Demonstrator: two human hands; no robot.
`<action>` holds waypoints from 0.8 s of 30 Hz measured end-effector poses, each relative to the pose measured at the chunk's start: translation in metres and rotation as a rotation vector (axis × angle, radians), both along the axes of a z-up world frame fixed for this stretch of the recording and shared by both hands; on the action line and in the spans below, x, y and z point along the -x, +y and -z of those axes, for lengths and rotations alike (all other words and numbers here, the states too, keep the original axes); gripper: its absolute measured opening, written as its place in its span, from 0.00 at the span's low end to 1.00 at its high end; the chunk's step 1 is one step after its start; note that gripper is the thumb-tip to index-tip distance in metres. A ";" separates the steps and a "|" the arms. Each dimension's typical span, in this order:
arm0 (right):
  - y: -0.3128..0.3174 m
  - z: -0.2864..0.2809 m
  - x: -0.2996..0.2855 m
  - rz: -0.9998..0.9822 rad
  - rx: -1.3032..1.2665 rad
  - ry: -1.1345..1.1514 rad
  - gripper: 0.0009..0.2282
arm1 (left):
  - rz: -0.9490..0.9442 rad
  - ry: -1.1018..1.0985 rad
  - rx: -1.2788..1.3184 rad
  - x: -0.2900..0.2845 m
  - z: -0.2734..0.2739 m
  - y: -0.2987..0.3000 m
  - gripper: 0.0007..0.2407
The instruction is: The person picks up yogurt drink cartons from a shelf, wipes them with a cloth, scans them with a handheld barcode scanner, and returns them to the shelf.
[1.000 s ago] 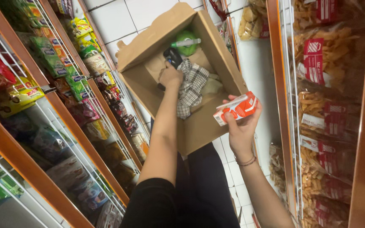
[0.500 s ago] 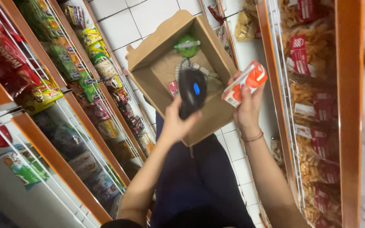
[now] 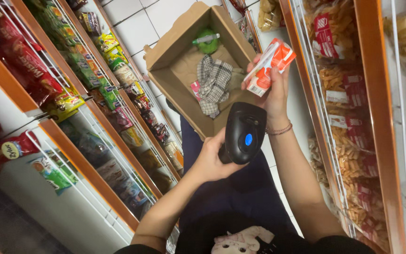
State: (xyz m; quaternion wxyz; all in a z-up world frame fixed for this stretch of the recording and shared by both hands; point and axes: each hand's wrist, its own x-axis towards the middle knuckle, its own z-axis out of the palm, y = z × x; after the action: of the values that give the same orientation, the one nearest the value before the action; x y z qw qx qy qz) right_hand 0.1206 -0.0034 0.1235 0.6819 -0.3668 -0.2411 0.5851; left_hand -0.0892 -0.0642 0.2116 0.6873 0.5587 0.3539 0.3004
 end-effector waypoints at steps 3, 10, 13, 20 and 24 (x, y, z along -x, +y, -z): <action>-0.003 -0.004 -0.004 0.048 0.063 -0.027 0.23 | -0.047 0.090 -0.045 0.001 0.015 0.001 0.26; -0.030 0.003 -0.025 0.164 0.174 -0.065 0.22 | -0.079 0.764 -0.013 -0.018 0.167 0.048 0.46; -0.050 0.009 -0.033 0.170 0.195 -0.080 0.22 | -0.038 0.939 -0.130 -0.033 0.262 0.063 0.49; -0.073 0.001 -0.037 0.179 0.193 -0.090 0.22 | 0.030 1.201 -0.176 -0.042 0.386 0.079 0.47; -0.079 -0.014 -0.035 0.152 0.199 -0.144 0.24 | 0.012 1.046 -0.115 -0.042 0.351 0.083 0.46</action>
State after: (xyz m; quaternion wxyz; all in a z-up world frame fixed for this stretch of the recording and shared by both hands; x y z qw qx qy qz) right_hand 0.1556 -0.0820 0.1374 0.6656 -0.4909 -0.2014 0.5248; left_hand -0.0468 0.0188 -0.1396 0.3889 0.6729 0.6293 -0.0038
